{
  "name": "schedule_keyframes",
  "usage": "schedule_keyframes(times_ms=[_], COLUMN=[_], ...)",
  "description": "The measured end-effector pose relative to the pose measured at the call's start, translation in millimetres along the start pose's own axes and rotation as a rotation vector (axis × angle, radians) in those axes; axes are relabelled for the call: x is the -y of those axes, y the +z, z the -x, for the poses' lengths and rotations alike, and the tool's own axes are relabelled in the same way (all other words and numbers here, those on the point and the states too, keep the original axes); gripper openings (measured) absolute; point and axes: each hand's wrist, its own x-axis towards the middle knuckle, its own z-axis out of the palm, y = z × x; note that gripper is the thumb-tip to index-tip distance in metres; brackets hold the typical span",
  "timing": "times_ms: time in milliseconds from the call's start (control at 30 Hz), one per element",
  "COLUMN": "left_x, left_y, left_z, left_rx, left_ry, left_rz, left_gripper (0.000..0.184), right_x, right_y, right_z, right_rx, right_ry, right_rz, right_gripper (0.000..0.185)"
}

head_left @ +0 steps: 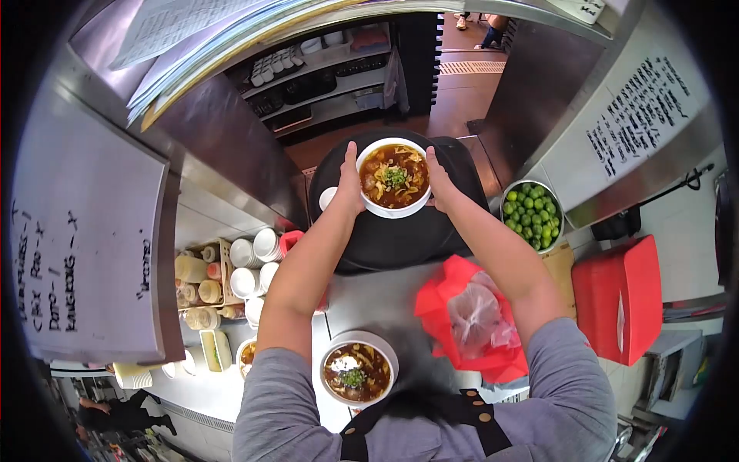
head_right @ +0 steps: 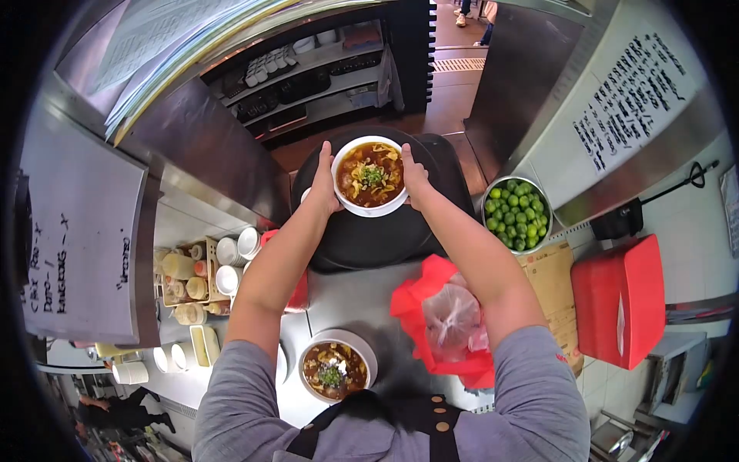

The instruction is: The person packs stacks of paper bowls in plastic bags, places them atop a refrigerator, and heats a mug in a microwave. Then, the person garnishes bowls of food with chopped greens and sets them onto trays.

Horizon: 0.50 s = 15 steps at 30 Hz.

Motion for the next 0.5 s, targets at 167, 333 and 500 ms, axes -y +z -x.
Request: schedule_keyframes(times_ms=[167, 333, 500], left_x=[10.5, 10.0, -50.4], left_y=[-24.2, -12.3, -34.6], left_z=[-79.2, -72.4, -33.7], left_rx=[0.206, -0.084, -0.016], left_ry=[0.034, 0.176, 0.102], left_rz=[0.006, -0.352, -0.893], left_gripper=[0.085, 0.091, 0.062], right_x=[-5.3, -2.1, -0.4], right_y=[-1.8, -3.0, -3.3], right_z=[-43.6, -53.9, -45.2], right_rx=[0.027, 0.152, -0.021], right_ry=[-0.012, 0.108, -0.022], right_rz=[0.017, -0.153, 0.212], right_gripper=[0.107, 0.095, 0.08])
